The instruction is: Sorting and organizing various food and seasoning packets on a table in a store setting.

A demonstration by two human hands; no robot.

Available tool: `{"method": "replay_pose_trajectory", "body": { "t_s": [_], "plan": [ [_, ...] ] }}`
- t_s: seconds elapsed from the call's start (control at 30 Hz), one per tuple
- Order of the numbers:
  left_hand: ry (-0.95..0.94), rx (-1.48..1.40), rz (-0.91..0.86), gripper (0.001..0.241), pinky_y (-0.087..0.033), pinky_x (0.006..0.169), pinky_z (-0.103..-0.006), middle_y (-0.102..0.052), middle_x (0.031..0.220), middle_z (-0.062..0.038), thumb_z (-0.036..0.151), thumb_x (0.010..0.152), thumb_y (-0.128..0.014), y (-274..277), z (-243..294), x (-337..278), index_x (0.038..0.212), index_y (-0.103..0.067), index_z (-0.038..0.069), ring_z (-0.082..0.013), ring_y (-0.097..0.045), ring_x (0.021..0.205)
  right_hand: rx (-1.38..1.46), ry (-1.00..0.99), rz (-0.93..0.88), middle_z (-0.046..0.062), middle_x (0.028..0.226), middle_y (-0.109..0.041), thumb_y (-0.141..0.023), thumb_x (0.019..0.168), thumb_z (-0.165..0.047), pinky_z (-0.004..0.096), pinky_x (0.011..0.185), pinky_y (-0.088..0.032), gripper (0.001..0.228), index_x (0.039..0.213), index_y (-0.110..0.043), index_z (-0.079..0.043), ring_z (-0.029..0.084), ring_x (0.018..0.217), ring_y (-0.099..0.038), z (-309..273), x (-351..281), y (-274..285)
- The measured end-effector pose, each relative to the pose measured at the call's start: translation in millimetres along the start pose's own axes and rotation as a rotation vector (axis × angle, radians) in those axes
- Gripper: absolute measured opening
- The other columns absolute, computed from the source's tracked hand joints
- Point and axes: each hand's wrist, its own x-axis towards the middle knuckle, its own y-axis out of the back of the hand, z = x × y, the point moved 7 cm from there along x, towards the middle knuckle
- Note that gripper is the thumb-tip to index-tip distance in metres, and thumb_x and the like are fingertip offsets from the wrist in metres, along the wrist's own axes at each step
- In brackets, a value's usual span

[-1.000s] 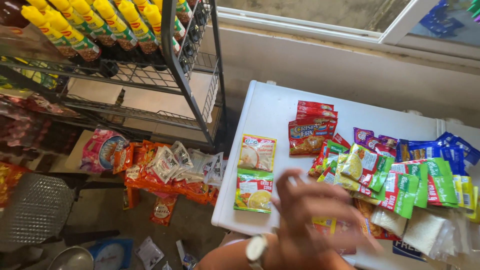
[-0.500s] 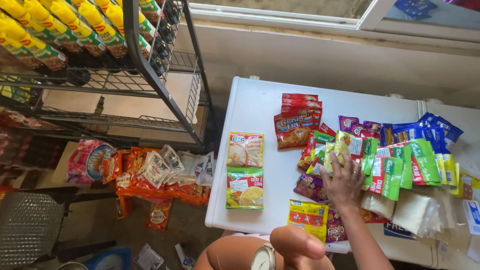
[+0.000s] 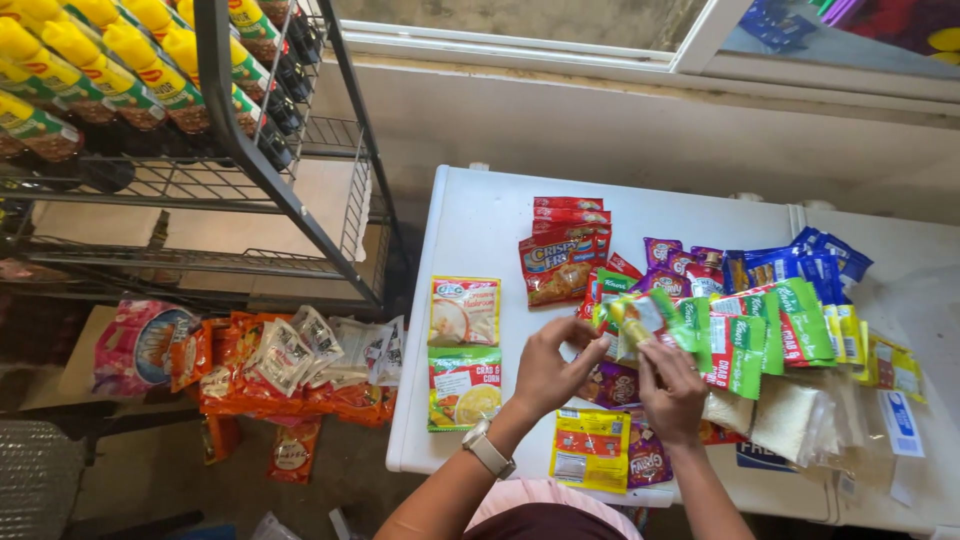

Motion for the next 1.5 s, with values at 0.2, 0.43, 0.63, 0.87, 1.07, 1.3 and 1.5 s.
{"method": "replay_pose_trajectory", "body": {
  "t_s": [0.2,0.43,0.63,0.87,1.07,1.3,1.5],
  "plan": [
    [1.151,-0.887,-0.308,0.045,-0.06,0.081,-0.0353,-0.071,0.112,-0.006,0.044,0.094,-0.067,-77.8,-131.4,-65.3,0.124,-0.065,0.012,-0.0214,-0.068,0.104,0.264,0.067,-0.06,0.008,0.111,-0.075,-0.069,0.089,0.001,0.041,0.098,-0.055,0.024,0.111,-0.074,-0.005,0.026,0.11,-0.071,-57.2,9.6,10.9],
    [1.165,-1.265,-0.361,0.047,-0.06,0.093,-0.0376,-0.074,0.117,-0.013,0.032,0.092,-0.075,-74.4,-132.9,-78.4,0.124,-0.066,-0.001,-0.0227,-0.075,0.103,0.65,0.008,-0.126,0.01,0.125,-0.07,-0.066,0.083,0.009,0.045,0.118,-0.042,0.036,0.112,-0.073,-0.01,0.029,0.141,-0.055,-50.7,-1.5,-1.2],
    [0.882,-0.947,-0.311,0.034,-0.063,0.08,-0.032,-0.077,0.099,-0.013,0.022,0.091,-0.08,-69.2,-130.0,-74.0,0.109,-0.073,-0.006,-0.0167,-0.074,0.085,1.157,-0.713,-0.229,0.016,0.128,-0.067,-0.071,0.08,-0.001,0.039,0.1,-0.054,0.078,0.151,-0.04,-0.007,0.024,0.117,-0.065,-16.8,-7.7,-38.2],
    [0.785,-0.615,-0.179,0.034,-0.059,0.059,-0.0268,-0.075,0.084,-0.008,0.028,0.09,-0.079,-42.5,-105.7,-59.6,0.098,-0.073,-0.004,-0.0106,-0.07,0.07,1.267,-1.0,-0.309,0.012,0.114,-0.074,-0.074,0.083,-0.006,0.041,0.08,-0.061,0.061,0.141,-0.053,0.0,0.021,0.097,-0.072,-18.0,-29.0,-60.4],
    [0.707,-0.717,-0.135,0.031,-0.056,0.073,-0.0255,-0.078,0.09,-0.003,0.029,0.097,-0.074,-38.6,-117.3,-60.8,0.108,-0.078,0.0,-0.007,-0.067,0.081,1.346,-1.052,-0.357,0.012,0.112,-0.074,-0.072,0.091,-0.013,0.043,0.085,-0.064,0.034,0.121,-0.066,0.001,0.021,0.097,-0.073,-7.0,-48.4,-81.1],
    [0.819,-0.886,-0.258,0.035,-0.06,0.081,-0.0259,-0.078,0.102,0.0,0.016,0.083,-0.079,-29.7,-114.6,-70.8,0.116,-0.071,0.008,-0.0067,-0.072,0.088,1.294,-1.033,-0.559,0.011,0.108,-0.077,-0.071,0.09,-0.019,0.039,0.086,-0.063,0.033,0.117,-0.07,-0.002,0.021,0.095,-0.076,-9.3,-50.0,-91.9],
    [0.805,-0.838,-0.162,0.028,-0.058,0.078,-0.0252,-0.078,0.099,-0.003,0.02,0.091,-0.078,-16.9,-130.4,-86.1,0.112,-0.077,0.001,-0.0075,-0.07,0.085,1.187,-1.098,-0.628,0.01,0.1,-0.078,-0.069,0.091,-0.033,0.038,0.075,-0.061,0.034,0.111,-0.073,-0.005,0.022,0.087,-0.076,-28.2,-57.4,-103.2]
  ]
}}
